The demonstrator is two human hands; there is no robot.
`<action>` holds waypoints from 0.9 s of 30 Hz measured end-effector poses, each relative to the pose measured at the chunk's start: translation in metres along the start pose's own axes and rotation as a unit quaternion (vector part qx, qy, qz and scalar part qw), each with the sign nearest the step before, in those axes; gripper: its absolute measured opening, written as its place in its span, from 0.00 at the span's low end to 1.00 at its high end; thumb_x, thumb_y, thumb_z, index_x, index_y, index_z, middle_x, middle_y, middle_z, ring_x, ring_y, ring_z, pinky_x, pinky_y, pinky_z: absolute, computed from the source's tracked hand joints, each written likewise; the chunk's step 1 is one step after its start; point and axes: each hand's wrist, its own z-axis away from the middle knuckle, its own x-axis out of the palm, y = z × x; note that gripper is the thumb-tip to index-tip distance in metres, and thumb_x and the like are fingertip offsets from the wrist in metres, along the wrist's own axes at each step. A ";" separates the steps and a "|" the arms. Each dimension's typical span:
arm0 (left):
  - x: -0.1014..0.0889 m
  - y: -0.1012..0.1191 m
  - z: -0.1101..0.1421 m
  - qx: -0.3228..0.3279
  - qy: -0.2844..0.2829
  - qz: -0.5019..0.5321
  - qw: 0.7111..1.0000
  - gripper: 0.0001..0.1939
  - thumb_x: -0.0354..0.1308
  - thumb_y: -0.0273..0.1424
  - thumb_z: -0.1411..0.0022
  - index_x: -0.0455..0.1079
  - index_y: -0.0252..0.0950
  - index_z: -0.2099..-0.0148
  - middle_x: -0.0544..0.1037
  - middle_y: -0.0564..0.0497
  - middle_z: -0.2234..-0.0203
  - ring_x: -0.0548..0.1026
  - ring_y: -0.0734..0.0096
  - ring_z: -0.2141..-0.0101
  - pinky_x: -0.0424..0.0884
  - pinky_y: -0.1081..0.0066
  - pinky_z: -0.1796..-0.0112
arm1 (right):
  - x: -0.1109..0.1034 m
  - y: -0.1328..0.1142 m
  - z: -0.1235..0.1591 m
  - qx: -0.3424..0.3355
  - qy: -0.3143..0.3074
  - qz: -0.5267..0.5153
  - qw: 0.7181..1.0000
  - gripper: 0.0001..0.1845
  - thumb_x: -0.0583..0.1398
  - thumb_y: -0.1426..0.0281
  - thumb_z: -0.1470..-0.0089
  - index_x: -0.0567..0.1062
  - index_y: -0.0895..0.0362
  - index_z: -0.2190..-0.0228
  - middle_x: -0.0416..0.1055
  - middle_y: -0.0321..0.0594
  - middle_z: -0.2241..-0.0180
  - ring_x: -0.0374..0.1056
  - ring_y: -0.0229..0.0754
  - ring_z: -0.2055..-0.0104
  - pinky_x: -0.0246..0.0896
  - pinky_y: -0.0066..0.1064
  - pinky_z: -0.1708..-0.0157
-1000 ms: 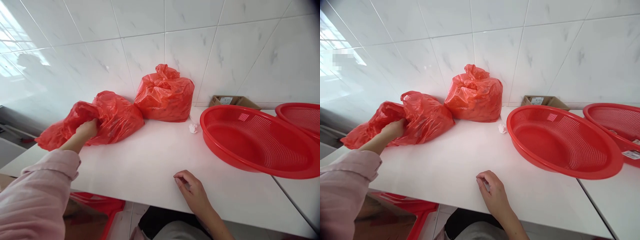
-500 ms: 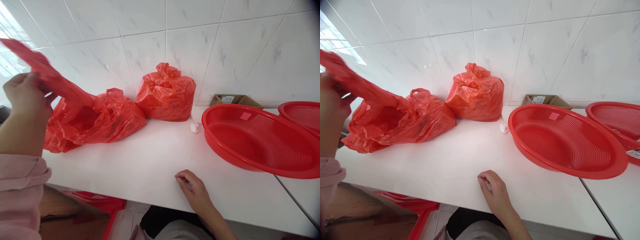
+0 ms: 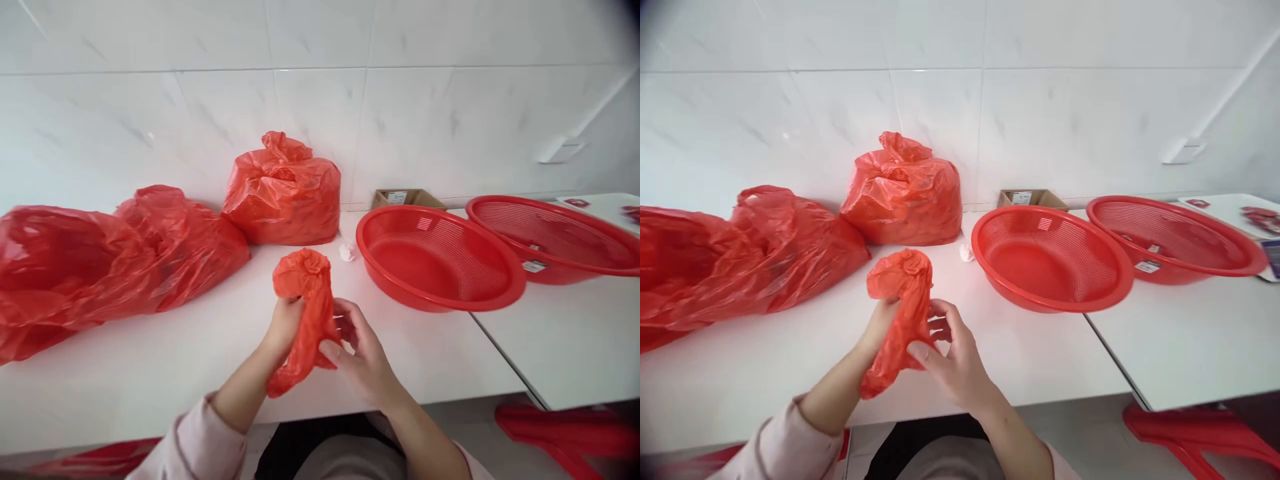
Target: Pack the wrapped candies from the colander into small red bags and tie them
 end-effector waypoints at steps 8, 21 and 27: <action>-0.037 -0.014 -0.013 0.007 0.071 0.037 0.997 0.16 0.64 0.43 0.46 0.73 0.35 0.62 0.59 0.60 0.85 0.63 0.76 0.80 0.62 0.76 0.76 | -0.065 0.015 0.019 0.033 0.238 -0.082 0.967 0.15 0.60 0.55 0.43 0.69 0.54 0.66 0.69 0.36 0.70 0.64 0.36 0.73 0.62 0.26 0.74; 0.011 -0.020 0.047 0.104 -0.084 -0.175 0.975 0.09 0.61 0.32 0.41 0.80 0.41 0.59 0.81 0.46 0.64 0.77 0.60 0.65 0.73 0.68 0.67 | -0.043 0.007 0.020 -0.007 0.240 -0.019 0.971 0.14 0.60 0.57 0.42 0.71 0.55 0.62 0.70 0.37 0.72 0.66 0.37 0.72 0.63 0.27 0.72; -0.066 -0.011 0.025 0.030 0.060 -0.058 0.996 0.12 0.70 0.39 0.51 0.79 0.37 0.68 0.77 0.51 0.78 0.71 0.72 0.75 0.69 0.76 0.74 | -0.082 0.015 0.027 0.015 0.350 -0.115 0.929 0.16 0.64 0.57 0.47 0.67 0.53 0.63 0.66 0.33 0.73 0.64 0.35 0.75 0.62 0.26 0.74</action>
